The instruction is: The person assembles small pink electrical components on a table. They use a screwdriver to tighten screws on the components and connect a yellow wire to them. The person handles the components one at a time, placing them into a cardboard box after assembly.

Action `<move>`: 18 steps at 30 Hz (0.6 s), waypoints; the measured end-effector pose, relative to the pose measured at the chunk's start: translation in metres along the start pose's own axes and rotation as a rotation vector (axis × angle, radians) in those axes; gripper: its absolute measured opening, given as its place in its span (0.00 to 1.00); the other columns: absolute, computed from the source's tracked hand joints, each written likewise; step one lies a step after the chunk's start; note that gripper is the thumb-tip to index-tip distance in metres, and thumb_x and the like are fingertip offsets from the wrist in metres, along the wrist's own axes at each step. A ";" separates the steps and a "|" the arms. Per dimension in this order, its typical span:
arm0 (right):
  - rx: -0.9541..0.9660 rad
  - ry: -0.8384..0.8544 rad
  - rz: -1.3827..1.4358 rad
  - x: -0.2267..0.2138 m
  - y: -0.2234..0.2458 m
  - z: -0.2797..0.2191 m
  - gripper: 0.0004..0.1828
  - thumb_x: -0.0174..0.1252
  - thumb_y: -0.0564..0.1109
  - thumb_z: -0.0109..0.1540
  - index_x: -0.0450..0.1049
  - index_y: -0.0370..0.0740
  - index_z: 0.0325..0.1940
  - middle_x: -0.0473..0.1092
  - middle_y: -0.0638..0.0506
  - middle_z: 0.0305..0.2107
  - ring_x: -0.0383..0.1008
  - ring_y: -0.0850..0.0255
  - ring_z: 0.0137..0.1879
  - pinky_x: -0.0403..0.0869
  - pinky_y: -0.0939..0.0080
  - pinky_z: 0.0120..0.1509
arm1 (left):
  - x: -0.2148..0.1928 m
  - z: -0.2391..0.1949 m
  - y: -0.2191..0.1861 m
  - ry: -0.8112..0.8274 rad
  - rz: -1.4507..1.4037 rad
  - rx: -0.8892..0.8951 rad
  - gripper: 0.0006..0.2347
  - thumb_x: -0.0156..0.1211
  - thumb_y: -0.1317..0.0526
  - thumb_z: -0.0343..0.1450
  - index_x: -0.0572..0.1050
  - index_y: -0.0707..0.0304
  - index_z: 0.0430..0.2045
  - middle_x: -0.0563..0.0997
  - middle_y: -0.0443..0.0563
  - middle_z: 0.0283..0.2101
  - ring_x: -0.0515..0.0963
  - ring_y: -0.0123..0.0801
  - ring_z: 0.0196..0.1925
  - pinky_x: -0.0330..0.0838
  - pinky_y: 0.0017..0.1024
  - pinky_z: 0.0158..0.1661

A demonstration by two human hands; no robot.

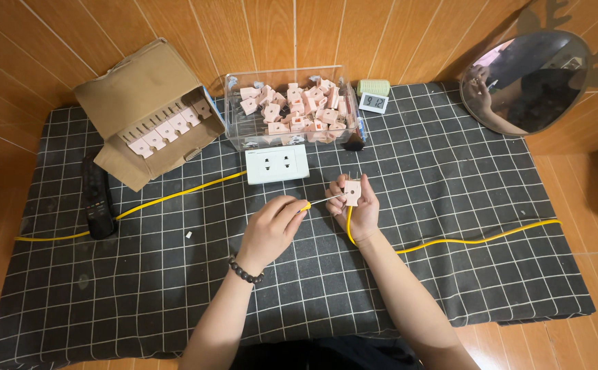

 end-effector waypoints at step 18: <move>-0.013 0.028 -0.062 -0.001 -0.004 0.004 0.24 0.42 0.68 0.70 0.62 0.45 0.46 0.51 0.57 0.24 0.56 0.66 0.29 0.61 0.68 0.30 | 0.009 -0.005 0.001 -0.013 0.049 0.013 0.06 0.62 0.67 0.73 0.81 0.59 0.42 0.80 0.50 0.35 0.85 0.39 0.36 0.84 0.28 0.29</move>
Point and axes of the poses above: each hand's wrist, its own z-axis towards the middle knuckle, its own x-axis out of the palm, y = z × x, the point moved 9 cm from there along z, towards the middle knuckle
